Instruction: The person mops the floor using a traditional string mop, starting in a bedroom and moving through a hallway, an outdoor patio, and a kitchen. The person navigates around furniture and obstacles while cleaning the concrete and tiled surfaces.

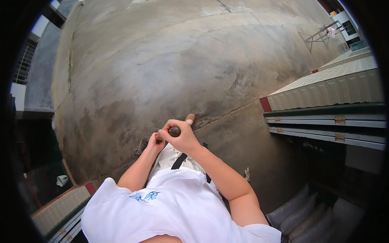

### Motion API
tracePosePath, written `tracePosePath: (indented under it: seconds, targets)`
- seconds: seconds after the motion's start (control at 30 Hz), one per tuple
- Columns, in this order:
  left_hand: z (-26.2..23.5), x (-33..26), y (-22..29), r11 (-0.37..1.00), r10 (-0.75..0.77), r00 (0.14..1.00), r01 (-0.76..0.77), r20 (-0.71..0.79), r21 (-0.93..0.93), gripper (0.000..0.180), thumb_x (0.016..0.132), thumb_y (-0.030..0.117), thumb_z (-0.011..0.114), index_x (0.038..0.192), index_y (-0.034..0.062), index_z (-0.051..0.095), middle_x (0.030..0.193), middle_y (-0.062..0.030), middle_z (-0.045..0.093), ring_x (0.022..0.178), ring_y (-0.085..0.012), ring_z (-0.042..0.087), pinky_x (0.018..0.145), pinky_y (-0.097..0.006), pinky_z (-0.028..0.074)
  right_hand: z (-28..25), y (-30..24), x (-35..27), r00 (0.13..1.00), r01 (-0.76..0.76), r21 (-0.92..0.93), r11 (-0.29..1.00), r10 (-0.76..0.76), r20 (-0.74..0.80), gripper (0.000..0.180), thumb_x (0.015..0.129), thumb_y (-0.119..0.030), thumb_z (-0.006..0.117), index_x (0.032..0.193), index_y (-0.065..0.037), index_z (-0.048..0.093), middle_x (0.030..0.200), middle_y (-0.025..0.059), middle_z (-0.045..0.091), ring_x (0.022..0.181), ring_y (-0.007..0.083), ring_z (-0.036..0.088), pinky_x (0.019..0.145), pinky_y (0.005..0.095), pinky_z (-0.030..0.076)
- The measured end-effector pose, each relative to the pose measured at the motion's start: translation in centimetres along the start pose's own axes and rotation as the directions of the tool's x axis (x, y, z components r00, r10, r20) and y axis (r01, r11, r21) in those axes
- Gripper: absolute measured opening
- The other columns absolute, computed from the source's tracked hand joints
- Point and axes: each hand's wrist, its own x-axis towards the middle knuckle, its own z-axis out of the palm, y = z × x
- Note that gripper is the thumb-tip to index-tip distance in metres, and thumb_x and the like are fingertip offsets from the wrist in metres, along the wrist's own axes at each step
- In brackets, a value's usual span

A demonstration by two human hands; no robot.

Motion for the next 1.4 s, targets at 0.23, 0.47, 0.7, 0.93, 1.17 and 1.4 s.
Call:
tracePosePath:
  seconds: [0.23,0.47,0.7,0.93,1.17,1.4]
  targets:
    - [26.4,10.7,-11.7,0.947,-0.036,0.996,0.06,-0.079,0.317,0.023,0.085,0.023,0.049,0.086,0.0011,0.044,0.076,-0.0111,0.052,0.069,-0.0237,0.055,0.066,-0.036,0.051,-18.5,-1.3,3.8,0.861,0.168,0.038,0.985,-0.127,-0.493,0.014,0.081,0.001,0.056,0.069,0.0,0.049,0.072,0.0052,0.057,0.071,0.0128,0.053,0.07,0.027,0.044]
    - [45.3,20.6,-22.6,0.765,-0.142,0.99,0.12,-0.017,0.632,0.032,0.089,0.032,0.042,0.097,0.0011,0.039,0.073,-0.0119,0.051,0.063,-0.0245,0.053,0.06,-0.038,0.049,-31.2,-1.1,9.2,0.606,0.145,-0.174,0.974,-0.226,-0.763,0.013,0.083,0.003,0.05,0.072,-0.002,0.044,0.071,0.008,0.055,0.075,0.0185,0.055,0.089,0.044,0.042]
    - [51.8,25.5,-31.9,0.402,-0.383,0.922,0.216,-0.051,0.89,0.034,0.09,0.031,0.042,0.105,0.0003,0.038,0.079,-0.0121,0.054,0.061,-0.0232,0.055,0.057,-0.036,0.05,-34.0,0.5,10.7,0.308,-0.042,-0.283,0.958,-0.257,-0.916,0.012,0.086,0.002,0.046,0.075,-0.002,0.041,0.073,0.0074,0.051,0.077,0.0189,0.053,0.091,0.0448,0.04]
    - [47.9,21.4,-37.1,0.487,-0.496,0.864,0.362,-0.089,0.795,0.03,0.09,0.021,0.047,0.101,-0.0062,0.042,0.086,-0.0126,0.053,0.072,-0.0247,0.06,0.064,-0.038,0.056,-30.6,-1.1,7.2,0.377,-0.077,-0.431,0.899,-0.374,-0.847,0.017,0.074,0.008,0.058,0.072,-0.001,0.044,0.08,0.0096,0.054,0.077,0.0234,0.054,0.084,0.0385,0.044]
    - [38.1,14.3,-36.4,0.409,-0.546,0.812,0.474,-0.207,0.779,0.01,0.083,0.01,0.052,0.079,0.0018,0.047,0.063,-0.0065,0.052,0.054,-0.0173,0.055,0.051,-0.029,0.052,-26.5,-3.1,1.1,0.494,0.081,-0.715,0.695,-0.65,-0.577,0.01,0.069,0.002,0.055,0.065,-0.003,0.047,0.06,0.0081,0.056,0.056,0.0217,0.057,0.063,0.0369,0.054]
    - [35.6,6.8,-31.9,0.309,-0.474,0.838,0.447,-0.271,0.84,0.007,0.074,0.006,0.056,0.076,0.0044,0.05,0.069,-0.0063,0.057,0.059,-0.0156,0.059,0.054,-0.03,0.054,-23.4,-6.6,-1.0,0.176,-0.076,-0.667,0.741,-0.648,-0.741,0.012,0.077,-0.003,0.046,0.066,-0.001,0.047,0.054,0.0053,0.051,0.052,0.0184,0.053,0.06,0.0367,0.049]
